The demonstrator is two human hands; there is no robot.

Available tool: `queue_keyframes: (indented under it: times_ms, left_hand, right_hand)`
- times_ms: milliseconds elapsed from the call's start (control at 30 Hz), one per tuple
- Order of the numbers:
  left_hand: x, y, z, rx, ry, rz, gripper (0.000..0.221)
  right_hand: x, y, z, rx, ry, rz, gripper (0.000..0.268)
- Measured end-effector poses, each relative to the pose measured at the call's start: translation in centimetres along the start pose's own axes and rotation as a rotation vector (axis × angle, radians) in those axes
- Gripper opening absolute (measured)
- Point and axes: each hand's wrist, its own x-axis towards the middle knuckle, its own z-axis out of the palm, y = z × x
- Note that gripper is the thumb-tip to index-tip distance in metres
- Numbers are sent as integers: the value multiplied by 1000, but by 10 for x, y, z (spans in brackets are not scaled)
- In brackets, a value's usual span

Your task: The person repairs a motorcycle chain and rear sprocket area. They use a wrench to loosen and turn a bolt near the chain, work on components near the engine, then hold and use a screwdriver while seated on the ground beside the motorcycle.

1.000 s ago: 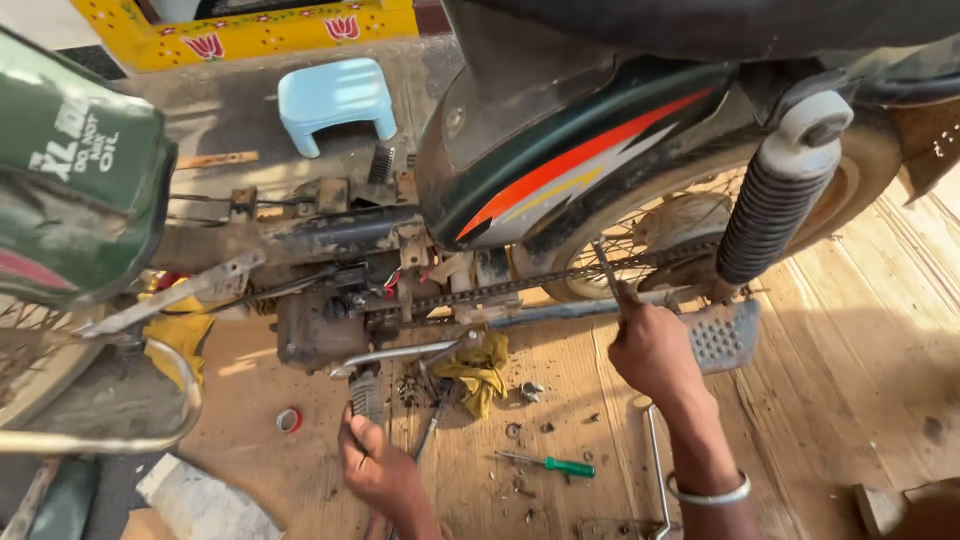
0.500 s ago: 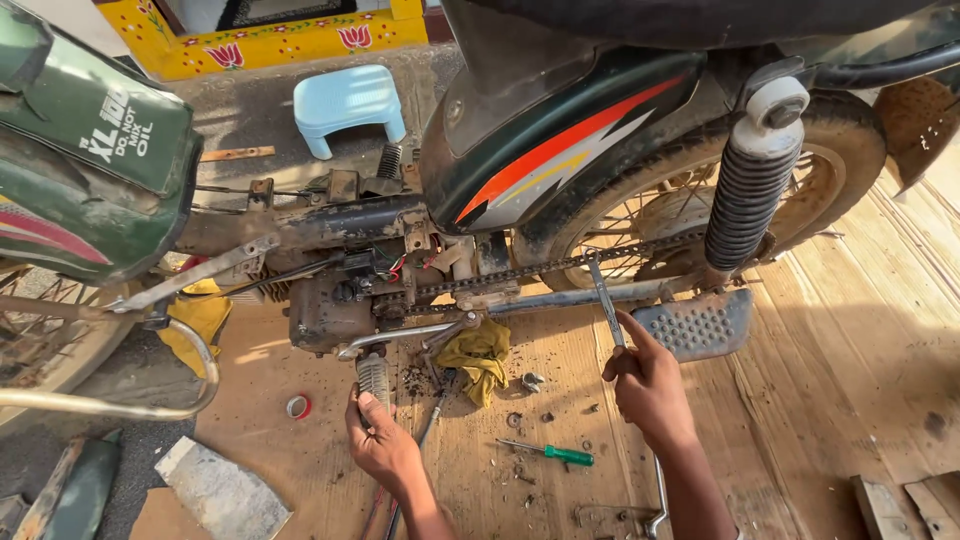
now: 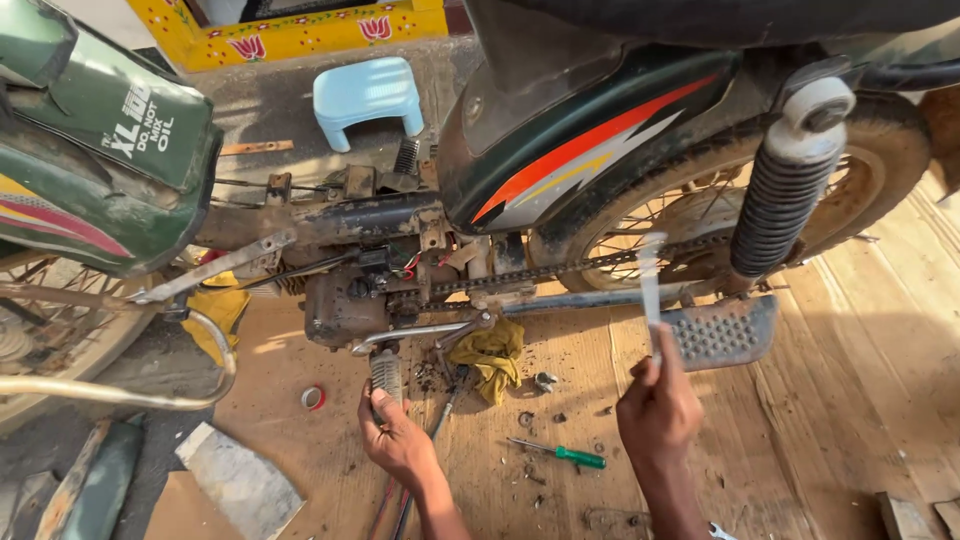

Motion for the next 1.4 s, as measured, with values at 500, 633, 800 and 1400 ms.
queue_keyframes:
  times_ms: [500, 633, 800, 1400]
  left_hand:
    - [-8, 11, 6, -156, 91, -158, 48]
    - [-20, 23, -1, -158, 20, -49, 49]
    - [-6, -9, 8, -147, 96, -188, 53]
    - [-119, -120, 29, -268, -242, -986, 80]
  right_hand:
    - [-16, 31, 11, 28, 8, -4, 34]
    - [-10, 13, 14, 82, 215, -1, 31]
    - [-10, 13, 11, 170, 40, 151, 12]
    - [-113, 84, 10, 736, -1162, 1034, 30]
